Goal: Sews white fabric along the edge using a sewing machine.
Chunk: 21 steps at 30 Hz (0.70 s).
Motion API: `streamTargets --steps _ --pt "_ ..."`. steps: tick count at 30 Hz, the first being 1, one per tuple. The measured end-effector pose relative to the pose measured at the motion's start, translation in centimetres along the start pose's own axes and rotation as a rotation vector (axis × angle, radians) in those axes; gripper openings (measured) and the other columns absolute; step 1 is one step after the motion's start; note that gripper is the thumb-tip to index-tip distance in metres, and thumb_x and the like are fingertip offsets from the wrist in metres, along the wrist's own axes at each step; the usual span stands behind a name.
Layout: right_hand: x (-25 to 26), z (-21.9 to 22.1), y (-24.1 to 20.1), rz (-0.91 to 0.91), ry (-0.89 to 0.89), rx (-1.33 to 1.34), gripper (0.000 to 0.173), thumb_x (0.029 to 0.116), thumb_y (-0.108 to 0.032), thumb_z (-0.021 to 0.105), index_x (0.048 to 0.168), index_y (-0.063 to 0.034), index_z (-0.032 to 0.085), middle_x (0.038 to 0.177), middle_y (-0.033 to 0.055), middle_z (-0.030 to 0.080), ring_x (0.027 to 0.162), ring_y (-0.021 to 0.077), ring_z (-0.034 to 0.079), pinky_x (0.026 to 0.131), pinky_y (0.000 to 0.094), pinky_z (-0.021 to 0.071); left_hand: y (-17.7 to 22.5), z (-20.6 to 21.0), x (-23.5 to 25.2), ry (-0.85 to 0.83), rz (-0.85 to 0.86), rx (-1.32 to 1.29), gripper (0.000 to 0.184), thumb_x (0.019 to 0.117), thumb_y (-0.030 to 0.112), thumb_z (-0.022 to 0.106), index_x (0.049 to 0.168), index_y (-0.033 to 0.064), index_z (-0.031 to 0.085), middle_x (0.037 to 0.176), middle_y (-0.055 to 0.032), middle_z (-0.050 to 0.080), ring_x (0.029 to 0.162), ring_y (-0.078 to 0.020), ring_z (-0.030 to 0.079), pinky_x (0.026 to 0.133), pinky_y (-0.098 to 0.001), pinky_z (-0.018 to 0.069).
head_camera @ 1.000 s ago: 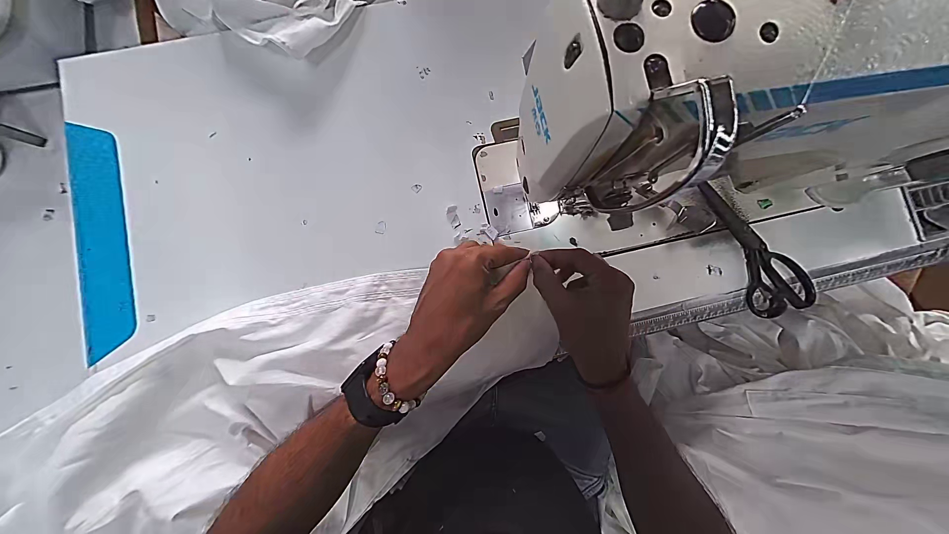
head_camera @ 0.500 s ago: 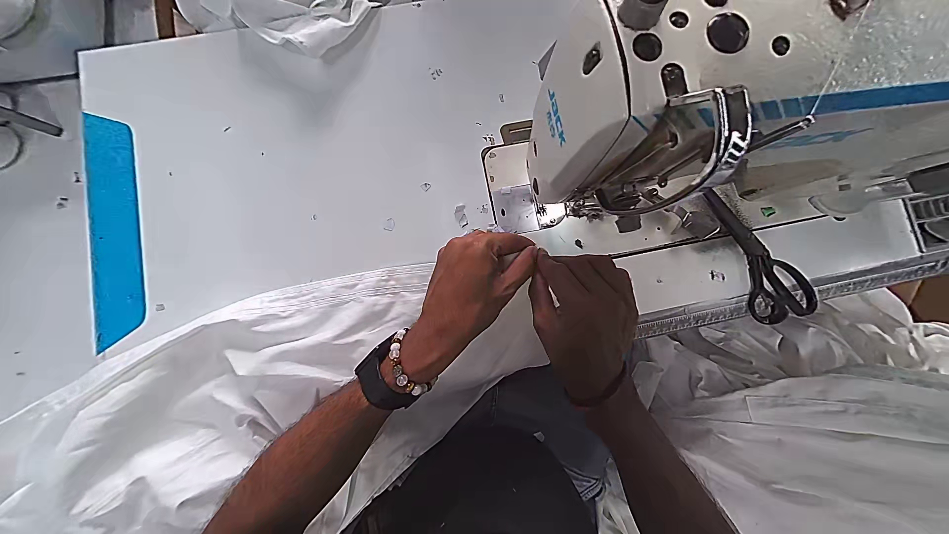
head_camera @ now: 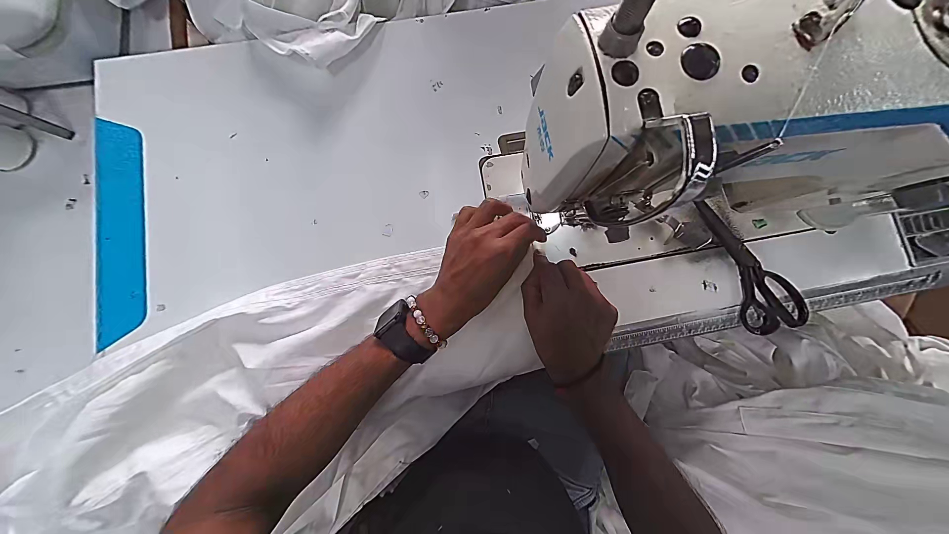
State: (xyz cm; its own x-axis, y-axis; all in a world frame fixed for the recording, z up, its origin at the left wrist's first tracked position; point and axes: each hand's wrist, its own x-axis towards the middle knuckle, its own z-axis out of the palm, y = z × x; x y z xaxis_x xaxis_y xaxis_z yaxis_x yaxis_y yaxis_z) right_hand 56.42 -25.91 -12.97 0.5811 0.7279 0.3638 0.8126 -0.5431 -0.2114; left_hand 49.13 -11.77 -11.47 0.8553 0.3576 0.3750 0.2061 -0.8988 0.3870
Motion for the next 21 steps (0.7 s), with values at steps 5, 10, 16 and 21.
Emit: streamTargets --steps 5,10,16,21 --pt "-0.8 -0.8 -0.4 -0.030 -0.093 -0.045 0.036 0.1004 -0.024 0.052 0.126 -0.0142 0.075 0.071 0.0016 0.064 0.054 0.0167 0.059 0.043 0.0321 0.0411 -0.5 -0.4 -1.7 -0.057 0.117 0.096 0.025 0.1043 0.022 0.055 0.117 0.0168 0.076 0.124 0.0030 0.073 0.123 -0.0195 0.063 0.104 -0.0399 0.0473" --pt "-0.1 -0.9 0.0 -0.060 -0.113 -0.044 0.037 0.0995 -0.025 0.052 0.126 -0.0137 0.075 0.058 -0.0002 0.060 0.046 0.0171 0.056 0.040 0.0337 0.0370 -2.4 -0.8 -3.0 -0.159 0.151 0.056 0.038 0.1045 0.033 0.047 0.136 0.0275 0.069 0.150 0.0067 0.057 0.145 -0.0251 0.042 0.118 -0.0492 0.0292" --pt "1.4 -0.7 0.4 -0.029 -0.102 -0.066 0.037 0.0995 -0.027 0.051 0.125 -0.0152 0.076 0.056 -0.0008 0.058 0.046 0.0180 0.055 0.040 0.0349 0.0360 -3.6 -0.6 -0.7 -0.144 0.213 0.076 0.036 0.1028 0.034 0.051 0.132 0.0307 0.072 0.135 0.0049 0.066 0.129 -0.0236 0.051 0.109 -0.0459 0.0318" --pt "2.0 0.2 0.5 -0.038 -0.073 -0.030 0.035 0.1003 -0.025 0.053 0.126 -0.0141 0.075 0.057 0.0014 0.058 0.044 0.0199 0.055 0.039 0.0367 0.0370 -4.5 -0.2 -0.1 -0.135 0.240 0.081 0.037 0.1036 0.033 0.048 0.134 0.0309 0.070 0.136 0.0056 0.065 0.130 -0.0231 0.049 0.109 -0.0457 0.0297"
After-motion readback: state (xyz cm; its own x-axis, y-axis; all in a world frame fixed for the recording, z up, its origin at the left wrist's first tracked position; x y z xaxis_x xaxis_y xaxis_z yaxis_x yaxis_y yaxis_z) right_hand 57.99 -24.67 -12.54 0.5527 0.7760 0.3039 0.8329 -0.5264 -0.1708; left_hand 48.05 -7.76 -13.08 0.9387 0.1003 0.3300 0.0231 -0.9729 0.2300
